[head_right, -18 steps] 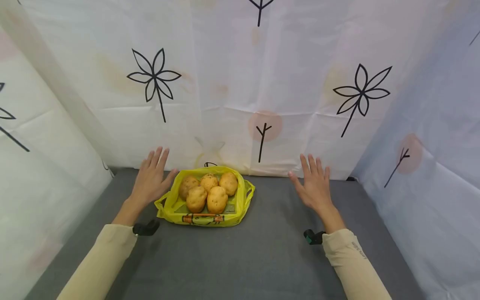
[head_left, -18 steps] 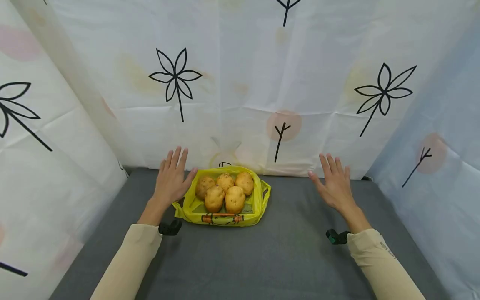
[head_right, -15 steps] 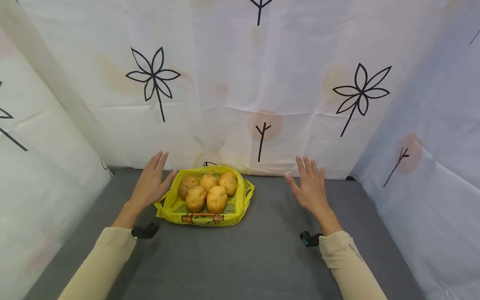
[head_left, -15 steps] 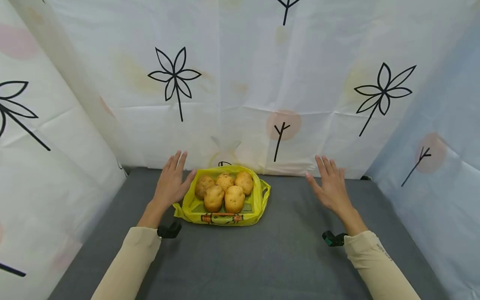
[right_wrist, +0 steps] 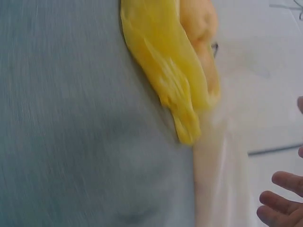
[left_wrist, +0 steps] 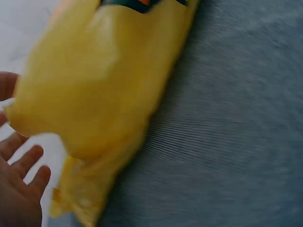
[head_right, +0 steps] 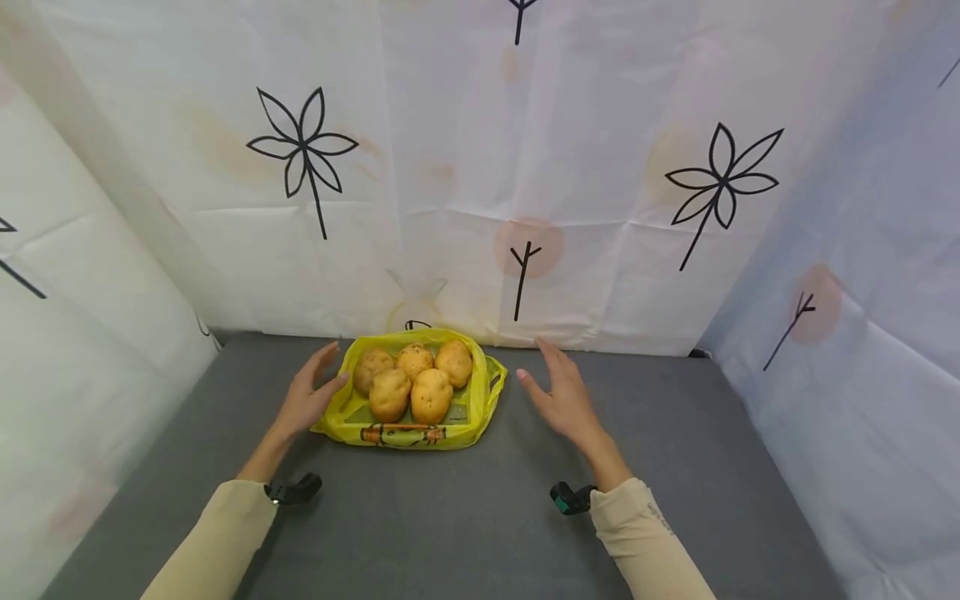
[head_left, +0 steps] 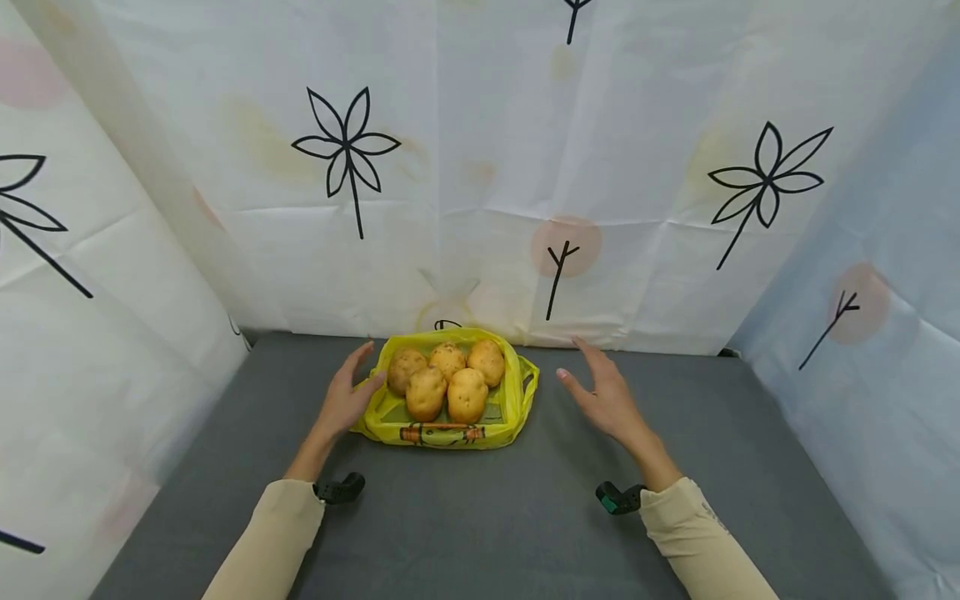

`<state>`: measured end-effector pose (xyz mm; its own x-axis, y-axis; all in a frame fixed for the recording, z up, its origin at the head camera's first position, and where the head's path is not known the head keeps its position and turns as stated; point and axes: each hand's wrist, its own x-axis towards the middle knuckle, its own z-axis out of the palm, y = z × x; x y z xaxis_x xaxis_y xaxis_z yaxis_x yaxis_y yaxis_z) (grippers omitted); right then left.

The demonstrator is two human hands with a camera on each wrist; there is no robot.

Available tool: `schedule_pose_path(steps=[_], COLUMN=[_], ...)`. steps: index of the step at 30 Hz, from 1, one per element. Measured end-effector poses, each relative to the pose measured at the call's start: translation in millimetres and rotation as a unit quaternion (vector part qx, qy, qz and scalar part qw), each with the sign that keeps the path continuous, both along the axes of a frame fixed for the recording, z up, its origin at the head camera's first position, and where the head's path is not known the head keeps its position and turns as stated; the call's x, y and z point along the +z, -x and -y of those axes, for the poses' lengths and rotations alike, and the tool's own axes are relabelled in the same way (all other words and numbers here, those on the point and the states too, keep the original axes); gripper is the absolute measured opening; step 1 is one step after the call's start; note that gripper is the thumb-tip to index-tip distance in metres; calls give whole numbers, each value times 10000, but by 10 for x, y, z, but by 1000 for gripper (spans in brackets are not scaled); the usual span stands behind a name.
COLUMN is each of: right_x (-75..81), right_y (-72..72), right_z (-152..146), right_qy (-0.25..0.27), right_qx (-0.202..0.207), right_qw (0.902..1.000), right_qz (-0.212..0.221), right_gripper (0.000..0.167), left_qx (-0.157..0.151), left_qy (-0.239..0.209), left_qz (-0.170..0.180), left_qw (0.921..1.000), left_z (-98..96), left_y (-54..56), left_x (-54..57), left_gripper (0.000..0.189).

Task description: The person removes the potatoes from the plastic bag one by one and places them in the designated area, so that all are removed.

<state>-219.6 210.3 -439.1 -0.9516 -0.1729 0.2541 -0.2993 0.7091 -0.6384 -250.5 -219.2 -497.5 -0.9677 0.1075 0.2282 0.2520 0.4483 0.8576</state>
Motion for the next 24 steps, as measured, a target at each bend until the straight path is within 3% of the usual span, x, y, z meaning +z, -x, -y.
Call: schedule_pose_path(steps=[2, 4, 8, 11, 14, 17, 20, 24], right_x=[-39, -69, -105, -126, -156, -196, -263, -376], right_y=[-12, -24, -50, -54, -30, 4, 28, 28], right_z=[116, 231, 470, 636, 790, 949, 1095, 1240], right_qy=[50, 123, 268, 382, 621, 939, 1067, 952], right_qx=[92, 190, 401, 608, 873, 1096, 1141, 1001], right_qw=[9999, 9997, 9988, 9974, 9942, 9894, 9874, 9898], right_qz=[16, 64, 25, 0, 43, 144, 257, 343], right_gripper=[69, 68, 67, 66, 66, 66, 65, 67], left_qx=[-131, -293, -430, -472, -527, -563, -566, -530], left_qy=[-364, -681, -1187, -1371, -1373, -1365, -1411, -1453], left_qz=[-125, -180, 154, 419, 515, 572, 673, 751], left_qw=[9992, 9971, 9919, 9885, 9878, 9874, 9861, 9851], left_z=[5, -20, -53, -59, -76, -74, -56, -18], left_y=[-4, -62, -141, -173, -224, -227, -196, -101], left_x=[-75, -42, 7, 22, 89, 85, 28, -139], left_gripper=[60, 57, 55, 55, 54, 54, 55, 55])
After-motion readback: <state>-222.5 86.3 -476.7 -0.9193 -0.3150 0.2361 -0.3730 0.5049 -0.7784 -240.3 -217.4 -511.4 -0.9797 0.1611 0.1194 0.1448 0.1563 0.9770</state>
